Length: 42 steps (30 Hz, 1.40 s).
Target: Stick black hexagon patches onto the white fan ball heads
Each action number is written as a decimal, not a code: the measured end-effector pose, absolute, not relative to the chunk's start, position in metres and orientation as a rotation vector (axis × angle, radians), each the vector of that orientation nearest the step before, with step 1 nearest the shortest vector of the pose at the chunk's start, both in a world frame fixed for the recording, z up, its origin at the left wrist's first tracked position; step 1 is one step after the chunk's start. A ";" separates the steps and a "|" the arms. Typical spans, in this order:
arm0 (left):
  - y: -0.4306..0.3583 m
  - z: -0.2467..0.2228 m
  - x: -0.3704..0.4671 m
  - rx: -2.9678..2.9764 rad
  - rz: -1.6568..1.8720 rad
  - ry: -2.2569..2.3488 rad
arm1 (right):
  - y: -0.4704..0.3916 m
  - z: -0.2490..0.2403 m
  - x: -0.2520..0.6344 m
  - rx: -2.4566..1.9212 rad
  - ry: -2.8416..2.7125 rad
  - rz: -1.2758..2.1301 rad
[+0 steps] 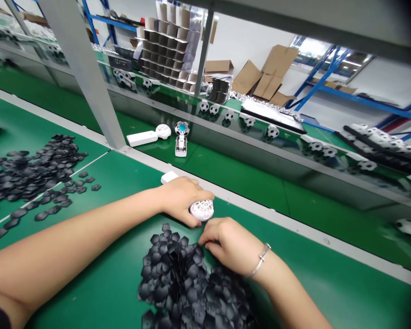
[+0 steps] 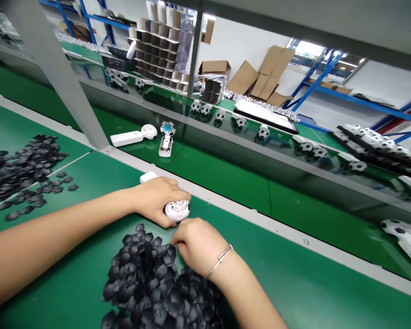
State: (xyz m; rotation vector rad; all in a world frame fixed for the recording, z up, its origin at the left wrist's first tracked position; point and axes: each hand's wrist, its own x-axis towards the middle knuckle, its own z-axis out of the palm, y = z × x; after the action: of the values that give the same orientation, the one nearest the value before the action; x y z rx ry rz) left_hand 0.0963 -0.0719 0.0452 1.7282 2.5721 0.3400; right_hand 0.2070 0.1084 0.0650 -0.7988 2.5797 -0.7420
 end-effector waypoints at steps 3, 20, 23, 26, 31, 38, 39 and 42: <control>-0.072 0.045 0.097 1.740 0.337 2.573 | 0.098 0.062 0.212 -0.800 2.590 -0.693; -0.072 0.044 0.095 1.721 0.321 2.566 | 0.098 0.065 0.214 -0.392 2.595 -0.557; -0.071 0.043 0.096 1.692 0.309 2.592 | 0.105 0.073 0.209 -0.443 2.704 -0.740; -0.071 0.043 0.097 1.687 0.314 2.590 | 0.112 0.078 0.203 -0.422 2.797 -0.981; -0.071 0.045 0.098 1.704 0.350 2.588 | 0.115 0.073 0.198 -0.563 2.762 -1.247; -0.072 0.047 0.097 1.716 0.350 2.560 | 0.114 0.064 0.195 -0.547 2.853 -1.260; -0.072 0.047 0.097 1.717 0.356 2.557 | 0.115 0.063 0.194 -0.592 2.869 -1.238; -0.072 0.047 0.097 1.721 0.370 2.552 | 0.117 0.059 0.190 -0.800 2.868 -1.229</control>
State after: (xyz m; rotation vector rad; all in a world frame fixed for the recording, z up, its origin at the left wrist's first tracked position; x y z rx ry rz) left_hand 0.0972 -0.0720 0.0466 1.7207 2.5525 0.3700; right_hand 0.1904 0.1173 0.0591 -0.7995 2.8681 -1.2286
